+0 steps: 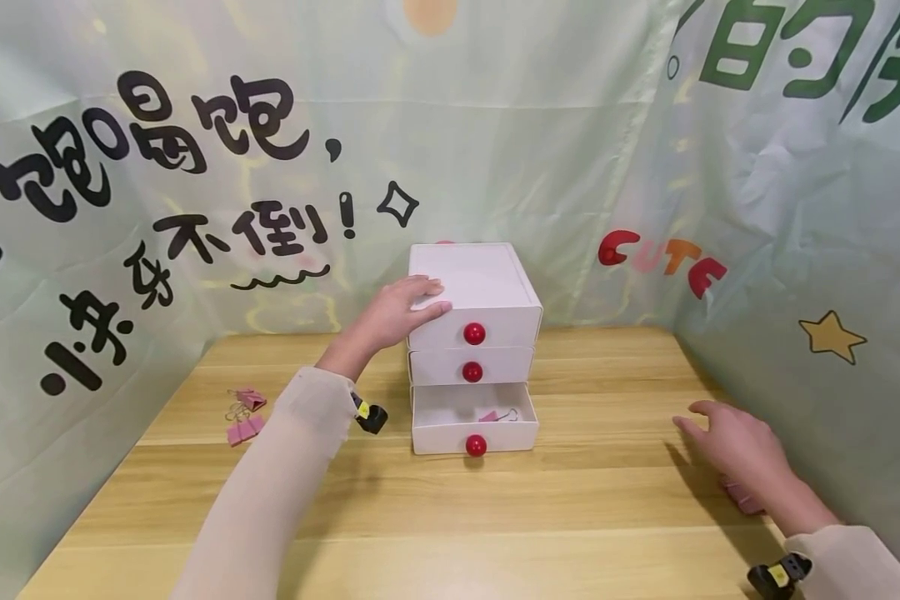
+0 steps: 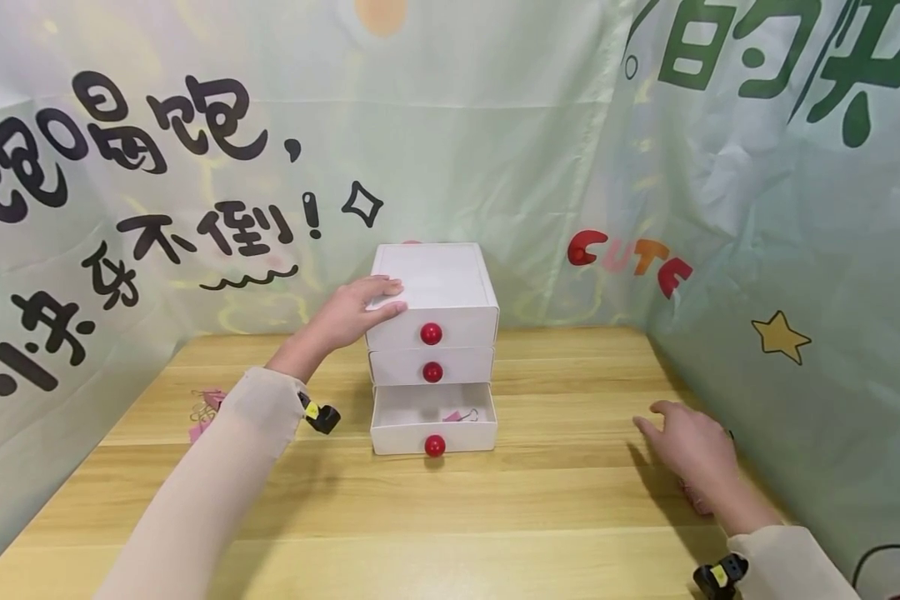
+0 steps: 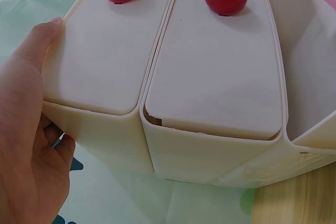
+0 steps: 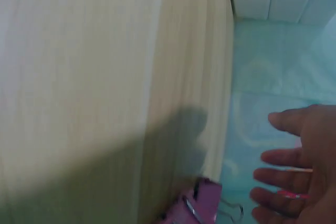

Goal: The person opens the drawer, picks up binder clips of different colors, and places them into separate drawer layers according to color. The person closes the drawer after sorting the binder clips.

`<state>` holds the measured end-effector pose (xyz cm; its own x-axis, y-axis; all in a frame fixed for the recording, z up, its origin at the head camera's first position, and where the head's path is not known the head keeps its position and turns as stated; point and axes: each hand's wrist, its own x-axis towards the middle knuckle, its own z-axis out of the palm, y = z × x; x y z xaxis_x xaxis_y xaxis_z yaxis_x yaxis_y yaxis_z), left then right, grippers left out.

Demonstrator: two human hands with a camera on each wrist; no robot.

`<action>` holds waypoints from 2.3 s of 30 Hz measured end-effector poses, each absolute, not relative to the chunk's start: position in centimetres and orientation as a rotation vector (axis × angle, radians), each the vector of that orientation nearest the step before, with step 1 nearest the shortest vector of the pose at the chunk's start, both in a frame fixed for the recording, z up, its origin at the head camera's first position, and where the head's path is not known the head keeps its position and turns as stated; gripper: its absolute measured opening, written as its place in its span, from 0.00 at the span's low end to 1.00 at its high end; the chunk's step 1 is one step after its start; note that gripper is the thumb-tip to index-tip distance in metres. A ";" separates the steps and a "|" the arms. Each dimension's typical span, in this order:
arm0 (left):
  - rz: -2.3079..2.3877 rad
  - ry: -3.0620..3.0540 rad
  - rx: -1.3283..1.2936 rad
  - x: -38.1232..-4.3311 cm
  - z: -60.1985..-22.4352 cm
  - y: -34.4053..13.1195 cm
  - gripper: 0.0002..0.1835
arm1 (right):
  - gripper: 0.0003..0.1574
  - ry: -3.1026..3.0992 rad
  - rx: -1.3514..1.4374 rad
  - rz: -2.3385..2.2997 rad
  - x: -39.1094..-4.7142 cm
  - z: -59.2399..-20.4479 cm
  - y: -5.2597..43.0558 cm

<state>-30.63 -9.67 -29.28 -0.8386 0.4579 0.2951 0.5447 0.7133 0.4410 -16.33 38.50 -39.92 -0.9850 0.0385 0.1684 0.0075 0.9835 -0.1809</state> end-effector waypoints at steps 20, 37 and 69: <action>-0.782 -2.748 -0.826 -30.6 -29.2 -9.6 0.34 | 0.36 -3.285 -0.198 0.229 -16.8 -40.2 42.0; -0.775 -2.736 -0.834 -30.6 -29.2 -9.6 0.33 | 0.25 -3.106 -0.067 0.270 -17.3 -40.3 39.7; -0.719 -2.749 -0.899 -30.7 -28.6 -9.8 0.32 | 0.14 -2.787 0.475 0.489 -18.5 -37.3 26.4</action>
<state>-30.72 -9.82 -28.58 -0.8063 0.5142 0.2923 0.5914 0.7037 0.3938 -18.54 26.43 -37.28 -0.9094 -0.2695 0.3167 -0.3613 0.8892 -0.2808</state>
